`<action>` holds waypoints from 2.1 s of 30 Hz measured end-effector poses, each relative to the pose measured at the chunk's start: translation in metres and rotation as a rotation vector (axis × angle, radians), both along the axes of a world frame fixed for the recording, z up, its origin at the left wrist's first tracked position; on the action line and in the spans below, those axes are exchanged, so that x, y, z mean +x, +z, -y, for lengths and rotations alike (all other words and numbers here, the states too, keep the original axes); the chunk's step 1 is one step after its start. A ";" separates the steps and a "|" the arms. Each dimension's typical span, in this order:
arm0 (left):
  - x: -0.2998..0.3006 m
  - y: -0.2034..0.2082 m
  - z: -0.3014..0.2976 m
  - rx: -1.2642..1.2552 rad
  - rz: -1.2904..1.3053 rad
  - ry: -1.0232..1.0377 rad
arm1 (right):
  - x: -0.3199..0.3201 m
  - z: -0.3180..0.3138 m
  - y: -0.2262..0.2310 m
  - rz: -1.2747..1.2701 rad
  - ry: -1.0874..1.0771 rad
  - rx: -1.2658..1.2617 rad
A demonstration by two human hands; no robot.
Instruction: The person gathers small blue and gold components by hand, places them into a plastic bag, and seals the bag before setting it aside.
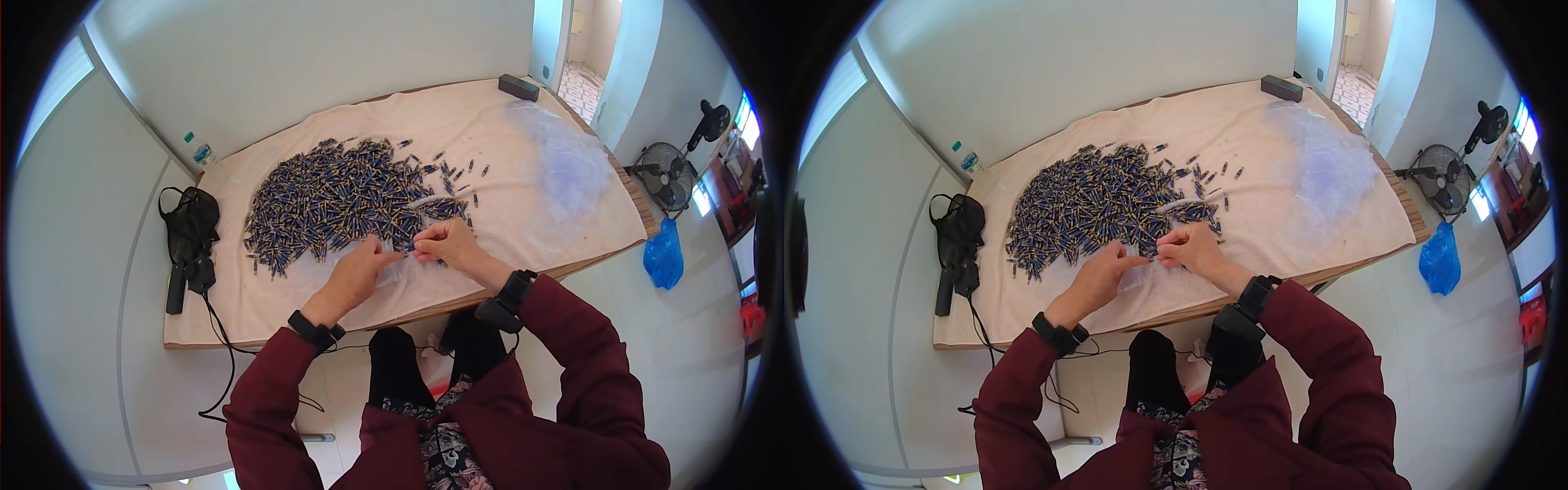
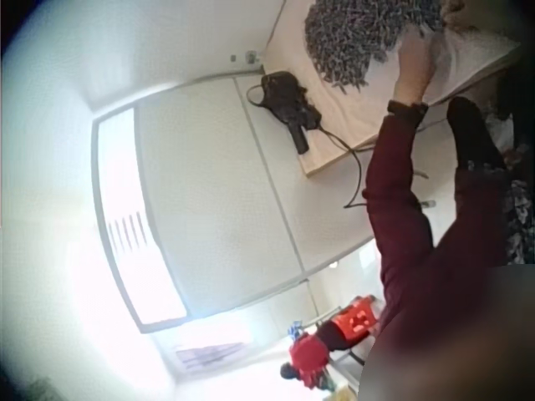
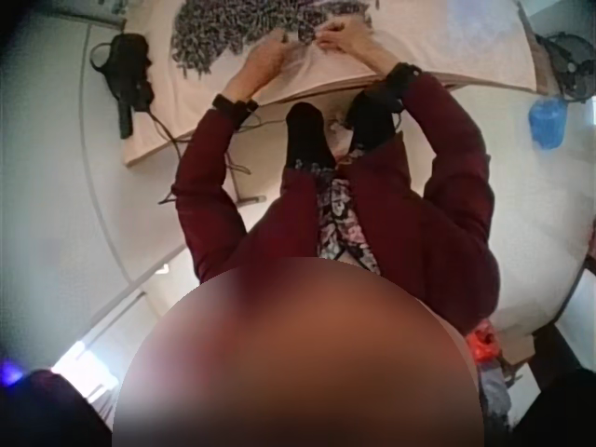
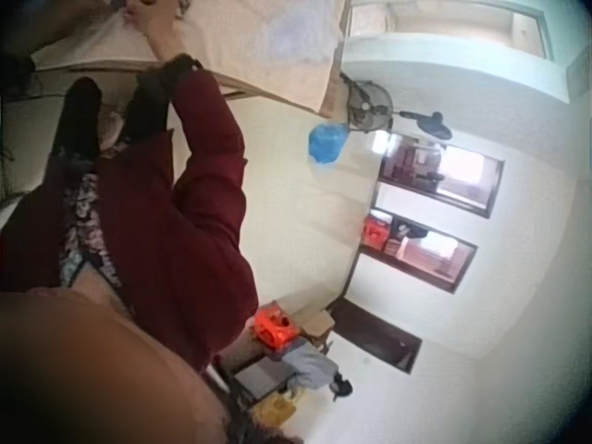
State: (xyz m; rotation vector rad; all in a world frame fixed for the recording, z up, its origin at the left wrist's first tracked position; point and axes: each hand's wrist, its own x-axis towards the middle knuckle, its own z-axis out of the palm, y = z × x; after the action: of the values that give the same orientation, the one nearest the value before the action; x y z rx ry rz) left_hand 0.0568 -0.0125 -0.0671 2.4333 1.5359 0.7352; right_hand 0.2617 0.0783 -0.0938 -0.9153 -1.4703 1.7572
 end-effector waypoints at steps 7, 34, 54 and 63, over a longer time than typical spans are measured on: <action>-0.004 -0.004 -0.002 0.071 -0.230 -0.041 | -0.012 0.006 -0.002 0.044 0.065 -0.037; -0.027 -0.013 0.004 -0.024 0.219 0.094 | -0.046 0.018 -0.005 0.504 0.066 0.846; -0.035 -0.018 -0.029 -0.142 0.211 0.313 | -0.012 -0.008 0.015 0.528 -0.152 1.214; -0.007 0.000 -0.061 -0.280 0.049 0.341 | -0.032 -0.017 0.026 0.997 0.113 1.075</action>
State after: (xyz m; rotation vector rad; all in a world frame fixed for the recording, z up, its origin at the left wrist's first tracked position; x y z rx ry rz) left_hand 0.0493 0.0490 -0.0668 1.9661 1.9142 0.5786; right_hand 0.2296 0.0951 -0.0678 -1.0886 -2.6644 0.2347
